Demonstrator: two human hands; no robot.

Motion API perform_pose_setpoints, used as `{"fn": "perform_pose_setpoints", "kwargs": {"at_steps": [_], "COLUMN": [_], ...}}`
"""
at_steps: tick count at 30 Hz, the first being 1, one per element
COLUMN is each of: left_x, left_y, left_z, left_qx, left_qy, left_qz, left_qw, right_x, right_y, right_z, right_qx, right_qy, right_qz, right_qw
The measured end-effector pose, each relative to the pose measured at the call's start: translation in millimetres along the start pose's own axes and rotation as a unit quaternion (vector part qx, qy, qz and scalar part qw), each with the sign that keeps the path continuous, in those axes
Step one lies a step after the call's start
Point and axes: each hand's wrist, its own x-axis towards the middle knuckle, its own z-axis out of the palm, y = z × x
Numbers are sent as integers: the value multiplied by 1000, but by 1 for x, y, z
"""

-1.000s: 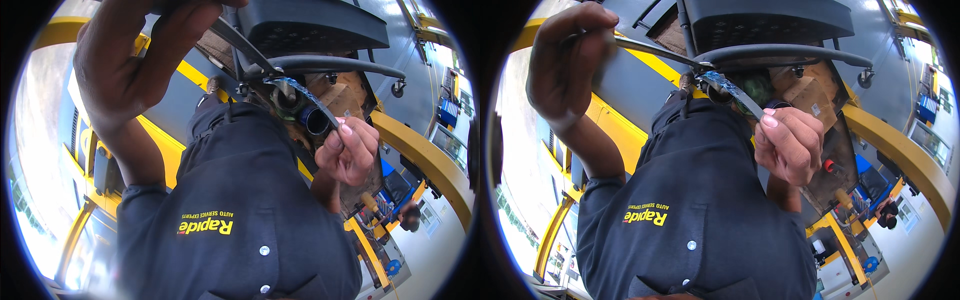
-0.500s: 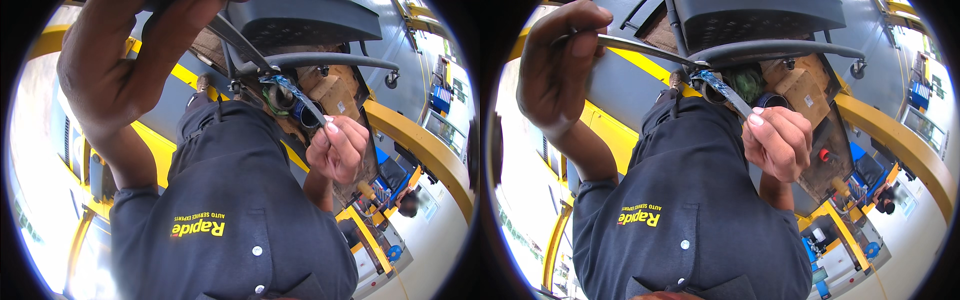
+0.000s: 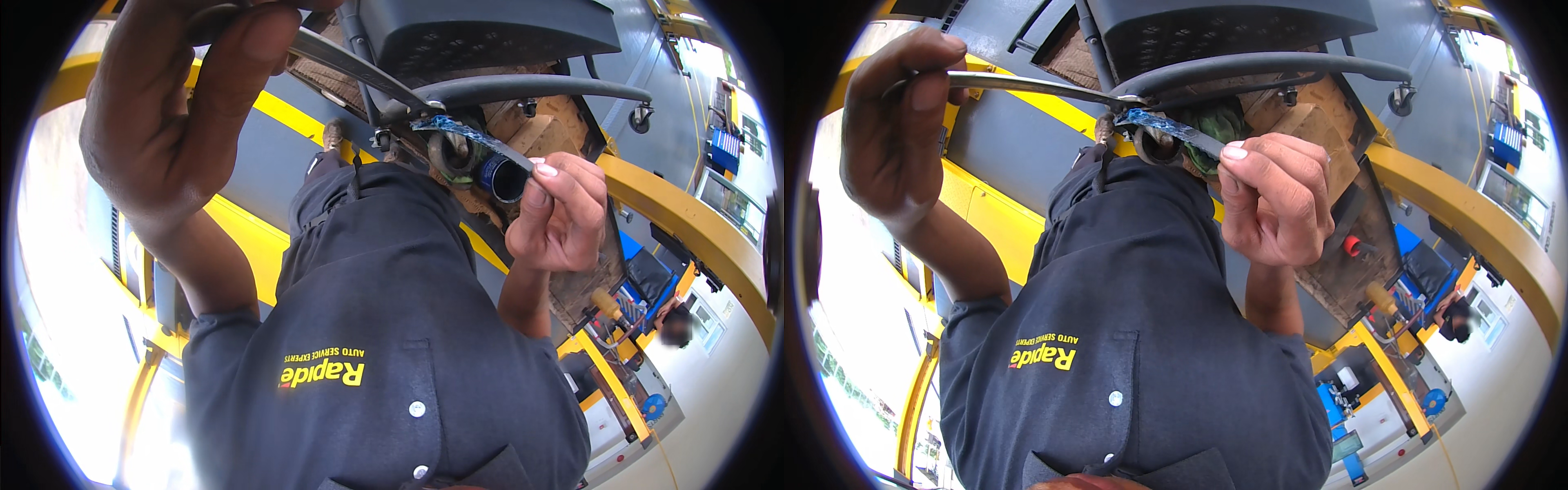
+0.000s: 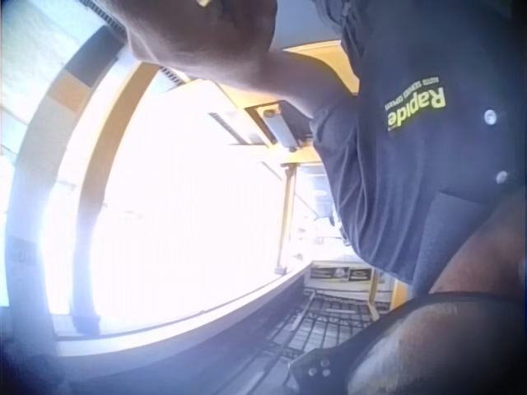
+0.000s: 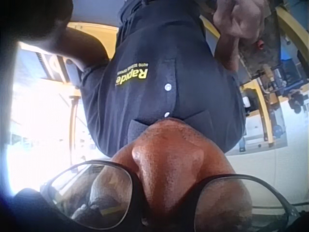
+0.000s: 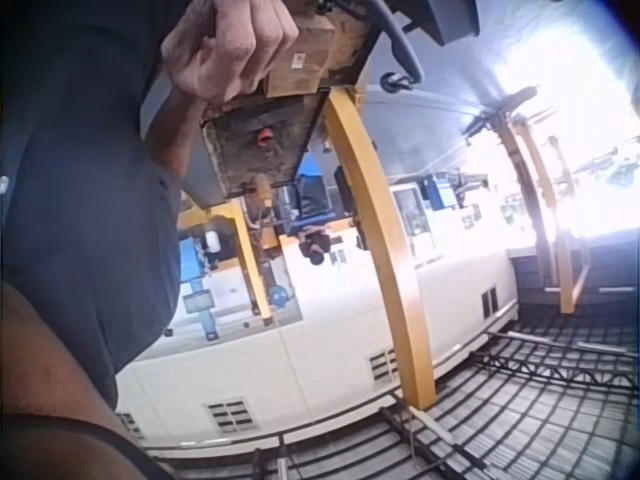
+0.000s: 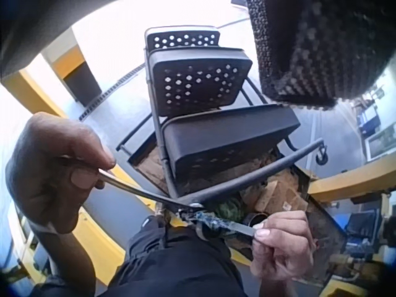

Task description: The person repairs a flexible hose by applying a blue sealant to a damaged section, wrapping it with a black strap, and tightening it with a wrench. They retrieve the wrench from a tool chest and return to the hose to complete the repair.

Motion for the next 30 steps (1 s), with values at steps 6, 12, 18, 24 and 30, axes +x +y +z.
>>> {"fn": "perform_pose_setpoints", "kwargs": {"at_steps": [6,12,18,24,30], "left_x": [-2,-4,0,2,-3], "left_y": [3,5,12,15,11], "left_z": [7,11,19,21,20], "left_qx": [-34,-29,-23,-24,-18], "left_qy": [31,54,72,77,92], "left_qz": [-19,-34,-39,-46,-41], "left_qw": [999,998,996,996,995], "right_x": [-1,-14,-23,-20,-22], "right_y": [11,17,19,16,17], "right_z": [0,3,6,5,8], "right_qx": [60,191,234,222,236], "right_qy": [1,35,73,90,84], "right_qz": [66,216,246,215,227], "right_qw": [996,957,938,947,941]}}
